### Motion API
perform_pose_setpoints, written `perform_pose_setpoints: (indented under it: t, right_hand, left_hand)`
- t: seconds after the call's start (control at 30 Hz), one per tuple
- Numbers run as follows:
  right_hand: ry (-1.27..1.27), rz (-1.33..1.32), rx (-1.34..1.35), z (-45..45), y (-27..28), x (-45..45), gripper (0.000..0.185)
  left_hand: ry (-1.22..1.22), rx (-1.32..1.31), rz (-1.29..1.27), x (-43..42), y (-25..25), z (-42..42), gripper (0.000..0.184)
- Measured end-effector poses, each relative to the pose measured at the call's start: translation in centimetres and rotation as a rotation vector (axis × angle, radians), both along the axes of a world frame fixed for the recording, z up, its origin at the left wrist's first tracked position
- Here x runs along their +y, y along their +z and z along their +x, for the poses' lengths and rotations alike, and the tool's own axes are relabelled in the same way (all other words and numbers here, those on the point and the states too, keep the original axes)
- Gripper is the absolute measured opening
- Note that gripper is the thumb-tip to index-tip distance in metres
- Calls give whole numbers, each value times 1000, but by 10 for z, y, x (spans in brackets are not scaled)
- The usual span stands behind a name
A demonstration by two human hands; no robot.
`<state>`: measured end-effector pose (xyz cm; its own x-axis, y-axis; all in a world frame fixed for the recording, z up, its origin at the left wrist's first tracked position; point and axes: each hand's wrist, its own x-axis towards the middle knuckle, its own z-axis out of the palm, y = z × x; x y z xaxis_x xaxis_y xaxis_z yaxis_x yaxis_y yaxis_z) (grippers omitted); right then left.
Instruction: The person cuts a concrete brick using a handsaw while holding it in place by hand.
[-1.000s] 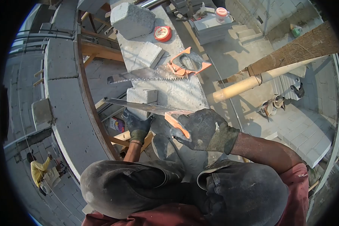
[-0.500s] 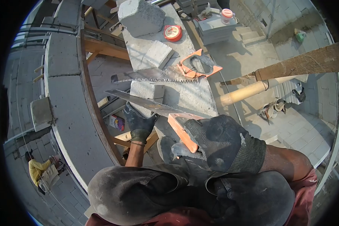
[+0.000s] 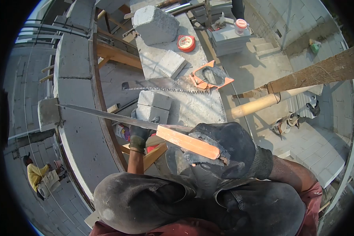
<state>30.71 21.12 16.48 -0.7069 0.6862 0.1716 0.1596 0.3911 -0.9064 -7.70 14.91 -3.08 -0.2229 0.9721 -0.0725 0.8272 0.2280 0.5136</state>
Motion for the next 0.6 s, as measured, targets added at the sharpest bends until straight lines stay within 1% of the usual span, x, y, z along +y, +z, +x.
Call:
perform_pose_setpoints:
  t: [0.03,0.07,0.1,0.17,0.2,0.23,0.27,0.3,0.33,0.37,0.43,0.47,0.5,0.57,0.6]
  right_hand:
    - [-111,73,16,0,-8,-3,32]
    - [-130,1,-21,1,-21,-5,30]
    - [-117,5,-25,5,-33,-10,30]
    - [-163,-69,-140,16,-50,-22,21]
    - [-147,74,-217,19,-54,-26,16]
    - [-128,225,-289,22,-58,-29,11]
    - [-149,158,-231,23,-64,-33,5]
    - [-148,97,-196,22,-65,-35,5]
    - [-126,82,-197,23,-69,-38,5]
    - [-130,-3,-193,19,-68,-39,5]
    - [-147,-172,-183,12,-65,-40,5]
    - [-140,-154,-185,7,-64,-39,6]
    - [-118,-135,-195,5,-65,-37,9]
    - [-76,-96,-212,2,-67,-34,13]
    - [-61,-130,-227,1,-68,-33,14]
  left_hand:
    - [82,-413,-140,5,18,1,74]
    - [242,-780,-271,13,44,7,66]
    - [253,-787,-263,12,39,7,66]
    - [275,-1054,-284,0,21,8,60]
    - [181,-984,-234,-5,14,12,57]
    - [204,-1014,-204,-9,8,15,57]
    - [227,-961,-171,-11,5,17,56]
    - [254,-903,-147,-15,2,17,56]
    - [306,-1038,-145,-19,-6,14,55]
    - [326,-1047,-123,-21,-13,17,55]
    - [315,-921,63,-23,-28,21,54]
    - [309,-1041,185,-27,-44,20,55]
    - [323,-1042,196,-26,-45,20,55]
    - [367,-865,121,-21,-48,21,54]
    - [396,-759,112,-21,-44,25,52]
